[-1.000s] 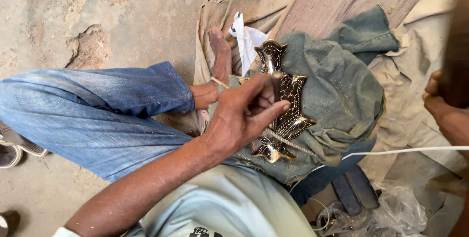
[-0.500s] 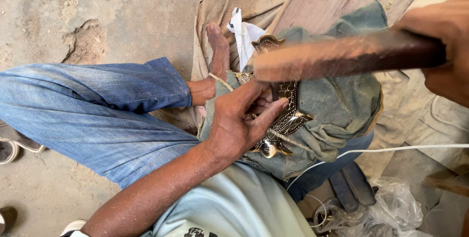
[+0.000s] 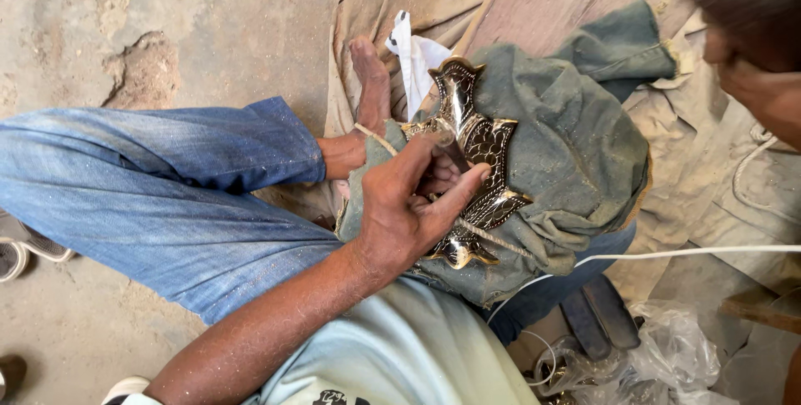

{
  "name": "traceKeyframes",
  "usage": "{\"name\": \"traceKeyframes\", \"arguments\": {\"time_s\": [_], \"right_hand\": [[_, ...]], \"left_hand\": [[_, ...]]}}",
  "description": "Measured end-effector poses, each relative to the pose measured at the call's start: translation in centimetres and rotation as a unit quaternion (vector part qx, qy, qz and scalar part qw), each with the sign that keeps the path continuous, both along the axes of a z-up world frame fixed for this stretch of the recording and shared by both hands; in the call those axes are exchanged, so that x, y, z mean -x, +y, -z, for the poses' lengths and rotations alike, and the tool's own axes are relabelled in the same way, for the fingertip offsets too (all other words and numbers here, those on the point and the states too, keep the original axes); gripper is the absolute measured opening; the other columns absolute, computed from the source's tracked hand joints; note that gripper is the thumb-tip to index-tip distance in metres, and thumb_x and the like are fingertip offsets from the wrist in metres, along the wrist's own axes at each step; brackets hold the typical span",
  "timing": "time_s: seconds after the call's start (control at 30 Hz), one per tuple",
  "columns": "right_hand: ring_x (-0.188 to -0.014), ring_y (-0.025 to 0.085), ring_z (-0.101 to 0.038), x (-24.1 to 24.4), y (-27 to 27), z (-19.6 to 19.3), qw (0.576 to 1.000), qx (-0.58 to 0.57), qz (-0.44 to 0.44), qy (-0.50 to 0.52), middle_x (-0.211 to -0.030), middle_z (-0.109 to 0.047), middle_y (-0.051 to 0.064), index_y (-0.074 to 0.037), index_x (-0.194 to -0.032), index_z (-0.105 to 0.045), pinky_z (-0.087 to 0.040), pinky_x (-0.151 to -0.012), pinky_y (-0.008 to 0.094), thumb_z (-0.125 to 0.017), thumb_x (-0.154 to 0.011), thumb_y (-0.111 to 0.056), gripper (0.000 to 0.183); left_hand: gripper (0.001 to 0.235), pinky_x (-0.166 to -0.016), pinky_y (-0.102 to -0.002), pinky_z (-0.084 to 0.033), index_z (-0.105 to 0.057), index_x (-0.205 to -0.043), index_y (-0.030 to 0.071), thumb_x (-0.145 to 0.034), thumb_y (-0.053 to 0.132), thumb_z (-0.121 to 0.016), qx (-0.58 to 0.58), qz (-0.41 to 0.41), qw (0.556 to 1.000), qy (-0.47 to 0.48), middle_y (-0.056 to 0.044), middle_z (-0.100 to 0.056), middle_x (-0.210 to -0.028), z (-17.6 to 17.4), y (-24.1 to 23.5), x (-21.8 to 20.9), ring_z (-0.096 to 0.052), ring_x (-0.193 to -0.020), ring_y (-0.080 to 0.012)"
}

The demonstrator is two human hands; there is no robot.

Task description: The person sits on the floor and uses a chisel and wooden mallet to engrave a decorative pattern onto a silver-colored metal piece. The metal piece is held against a cloth pad on the lap while the person repeatedly strikes the chisel to create a textured design.

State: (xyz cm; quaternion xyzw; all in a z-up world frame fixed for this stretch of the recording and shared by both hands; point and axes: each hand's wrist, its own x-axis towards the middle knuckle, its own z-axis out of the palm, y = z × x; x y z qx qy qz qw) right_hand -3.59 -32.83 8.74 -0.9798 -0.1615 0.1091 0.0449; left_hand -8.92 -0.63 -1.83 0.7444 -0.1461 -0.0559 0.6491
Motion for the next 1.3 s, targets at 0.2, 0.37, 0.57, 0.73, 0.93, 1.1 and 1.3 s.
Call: {"name": "traceKeyframes", "arguments": {"time_s": [0.2, 0.37, 0.57, 0.73, 0.93, 1.1, 1.3], "right_hand": [[-0.074, 0.023, -0.071, -0.1, 0.3, -0.6, 0.999, 0.028, -0.03, -0.005, -0.087, -0.072, 0.014, -0.004, -0.114, -0.071, -0.056, -0.07, 0.036, -0.076, -0.072, 0.007, 0.044], [-0.075, 0.023, -0.072, 0.2, 0.6, -0.4, 0.999, 0.019, -0.034, -0.02, -0.087, -0.072, 0.014, -0.005, -0.114, -0.072, -0.056, -0.07, 0.036, -0.077, -0.071, 0.006, 0.045], [-0.081, 0.02, -0.075, 1.6, -1.8, 2.7, 0.997, -0.035, 0.048, 0.043, -0.094, -0.073, 0.011, -0.004, -0.116, -0.068, -0.059, -0.076, 0.032, -0.075, -0.083, 0.008, 0.036], [-0.073, 0.014, -0.074, 6.6, -8.1, 5.0, 0.981, -0.095, 0.129, 0.111, -0.085, -0.068, 0.007, -0.006, -0.109, -0.069, -0.056, -0.07, 0.03, -0.071, -0.073, 0.008, 0.039], [-0.057, 0.021, -0.059, 12.6, -8.4, 9.5, 0.924, -0.159, 0.331, 0.107, -0.07, -0.058, 0.014, -0.004, -0.088, -0.062, -0.047, -0.054, 0.035, -0.072, -0.099, 0.003, 0.016], [-0.073, 0.012, -0.062, 15.7, -3.4, 8.5, 0.914, -0.2, 0.353, -0.008, -0.081, -0.063, 0.004, -0.008, -0.098, -0.062, -0.051, -0.065, 0.026, -0.073, -0.089, -0.002, 0.015], [-0.068, 0.019, -0.064, 16.0, 1.2, 7.4, 0.942, -0.087, 0.319, -0.05, -0.077, -0.065, 0.012, 0.002, -0.098, -0.07, -0.051, -0.067, 0.033, -0.075, -0.084, 0.009, 0.016]], "left_hand": [[0.03, -0.067, -0.019, -0.059, -0.064, -0.112, 0.0, -0.092, 0.01, -0.084, -0.013, -0.003, 0.999, -0.03, -0.003, -0.067, -0.081, -0.5, -0.1, -0.1, -0.065, -0.073, -0.0033], [0.027, -0.066, -0.024, -0.056, -0.064, -0.109, 0.001, -0.094, 0.011, -0.084, -0.041, 0.046, 0.997, -0.056, -0.006, -0.065, -0.085, -1.2, 0.1, -0.8, -0.064, -0.073, -0.0076], [0.038, -0.063, -0.029, -0.052, -0.064, -0.123, 0.0, -0.092, 0.014, -0.082, -0.064, 0.112, 0.991, -0.042, -0.009, -0.061, -0.083, -1.9, 0.0, -2.2, -0.06, -0.069, -0.0149], [0.04, -0.077, -0.034, -0.059, -0.061, -0.131, 0.003, -0.098, 0.018, -0.078, -0.023, 0.144, 0.985, -0.094, -0.012, -0.071, -0.105, -2.3, 0.0, -3.0, -0.073, -0.088, -0.024], [0.035, -0.076, -0.045, -0.054, -0.061, -0.127, 0.004, -0.098, 0.022, -0.072, -0.074, 0.237, 0.962, -0.117, -0.017, -0.07, -0.102, -2.5, -0.3, -4.8, -0.069, -0.088, -0.0384], [0.037, -0.079, -0.049, -0.054, -0.061, -0.129, 0.005, -0.096, 0.02, -0.071, -0.072, 0.306, 0.941, -0.125, -0.017, -0.07, -0.102, -2.9, -1.3, -6.0, -0.069, -0.093, -0.0407], [0.047, -0.081, -0.049, -0.055, -0.063, -0.13, 0.005, -0.087, 0.02, -0.074, -0.085, 0.41, 0.897, -0.144, -0.018, -0.074, -0.104, -3.1, -2.8, -7.8, -0.071, -0.095, -0.0396]]}}
